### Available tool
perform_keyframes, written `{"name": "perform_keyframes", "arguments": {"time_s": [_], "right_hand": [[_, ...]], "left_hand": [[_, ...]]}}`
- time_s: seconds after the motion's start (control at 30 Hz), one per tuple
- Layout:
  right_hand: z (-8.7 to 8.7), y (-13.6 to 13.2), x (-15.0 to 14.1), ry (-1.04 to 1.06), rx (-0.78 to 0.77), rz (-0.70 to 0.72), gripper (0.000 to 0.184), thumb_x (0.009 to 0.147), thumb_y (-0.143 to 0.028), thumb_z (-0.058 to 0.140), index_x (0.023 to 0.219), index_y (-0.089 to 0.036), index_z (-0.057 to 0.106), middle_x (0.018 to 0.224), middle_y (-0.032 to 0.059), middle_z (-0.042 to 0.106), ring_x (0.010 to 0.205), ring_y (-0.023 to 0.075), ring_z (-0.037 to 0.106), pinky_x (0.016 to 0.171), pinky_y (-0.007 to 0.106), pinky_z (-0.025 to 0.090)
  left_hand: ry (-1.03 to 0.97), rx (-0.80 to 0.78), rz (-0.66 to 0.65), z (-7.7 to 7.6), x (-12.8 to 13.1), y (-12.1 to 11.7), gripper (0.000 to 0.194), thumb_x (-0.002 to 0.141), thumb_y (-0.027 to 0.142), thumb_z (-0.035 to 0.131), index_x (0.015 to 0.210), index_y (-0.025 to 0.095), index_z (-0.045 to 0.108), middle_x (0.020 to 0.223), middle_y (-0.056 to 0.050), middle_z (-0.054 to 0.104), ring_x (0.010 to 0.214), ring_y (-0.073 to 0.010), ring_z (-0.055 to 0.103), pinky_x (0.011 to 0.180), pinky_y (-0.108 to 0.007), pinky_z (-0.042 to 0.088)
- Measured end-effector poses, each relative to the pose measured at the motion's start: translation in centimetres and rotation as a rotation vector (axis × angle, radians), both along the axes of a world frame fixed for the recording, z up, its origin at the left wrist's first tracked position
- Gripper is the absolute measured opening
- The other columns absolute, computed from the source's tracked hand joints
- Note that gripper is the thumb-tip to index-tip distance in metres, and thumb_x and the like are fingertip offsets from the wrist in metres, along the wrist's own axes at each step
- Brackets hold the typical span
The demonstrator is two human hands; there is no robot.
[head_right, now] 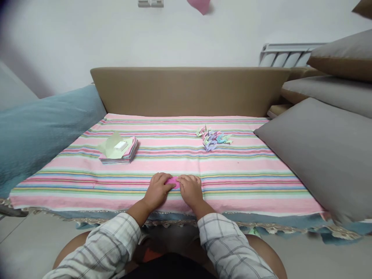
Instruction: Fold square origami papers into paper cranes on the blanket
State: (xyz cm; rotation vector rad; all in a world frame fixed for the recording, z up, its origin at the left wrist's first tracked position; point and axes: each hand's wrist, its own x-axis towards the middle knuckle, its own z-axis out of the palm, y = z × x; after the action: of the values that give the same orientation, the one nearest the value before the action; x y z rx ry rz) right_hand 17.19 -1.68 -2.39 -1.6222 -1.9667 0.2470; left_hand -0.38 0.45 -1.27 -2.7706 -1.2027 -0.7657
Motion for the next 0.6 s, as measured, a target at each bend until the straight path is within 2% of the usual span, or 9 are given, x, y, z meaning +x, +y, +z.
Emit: {"name": "perform_keyframes", "arguments": {"time_s": [0.13,0.37,0.47,0.6], "right_hand": [[0.1,-0.1,0.1,-0.006,-0.003,0.004,0.030,0.087,-0.019,0.046,0.106,-0.033,0.065,0.112,-0.0020,0.065,0.101,0.0178,0.051,0.092,0.037,0.026],[-0.1,-0.2,0.2,0.021,0.021,0.025,0.035,0.087,-0.014,0.043,0.109,-0.032,0.062,0.112,-0.0022,0.065,0.101,0.0174,0.051,0.093,0.036,0.026],[-0.2,-0.2,0.2,0.037,0.025,0.020,0.035,0.086,-0.012,0.042,0.107,-0.031,0.063,0.111,-0.0021,0.065,0.101,0.0175,0.051,0.093,0.036,0.026],[-0.3,-0.2,0.3,0.047,0.026,0.030,0.032,0.086,-0.013,0.042,0.100,-0.031,0.064,0.111,-0.0031,0.065,0.100,0.0177,0.051,0.093,0.036,0.027]], "left_hand": [[0.050,-0.036,-0.116,0.0,-0.4,-0.1,0.028,0.084,0.017,0.054,0.106,0.031,0.064,0.120,-0.004,0.061,0.115,-0.0243,0.048,0.103,-0.053,0.029],[0.000,-0.151,-0.150,-0.2,-0.8,0.7,0.036,0.076,0.012,0.054,0.106,0.028,0.066,0.115,-0.005,0.065,0.108,-0.0233,0.055,0.097,-0.048,0.038],[-0.014,-0.192,-0.175,0.4,-0.8,1.3,0.027,0.078,0.021,0.058,0.103,0.026,0.068,0.113,-0.005,0.066,0.105,-0.0225,0.057,0.094,-0.043,0.041],[0.091,-0.222,-0.210,1.2,-0.6,2.3,0.022,0.076,0.032,0.065,0.097,0.026,0.069,0.110,-0.005,0.067,0.098,-0.0216,0.061,0.086,-0.037,0.045]]}}
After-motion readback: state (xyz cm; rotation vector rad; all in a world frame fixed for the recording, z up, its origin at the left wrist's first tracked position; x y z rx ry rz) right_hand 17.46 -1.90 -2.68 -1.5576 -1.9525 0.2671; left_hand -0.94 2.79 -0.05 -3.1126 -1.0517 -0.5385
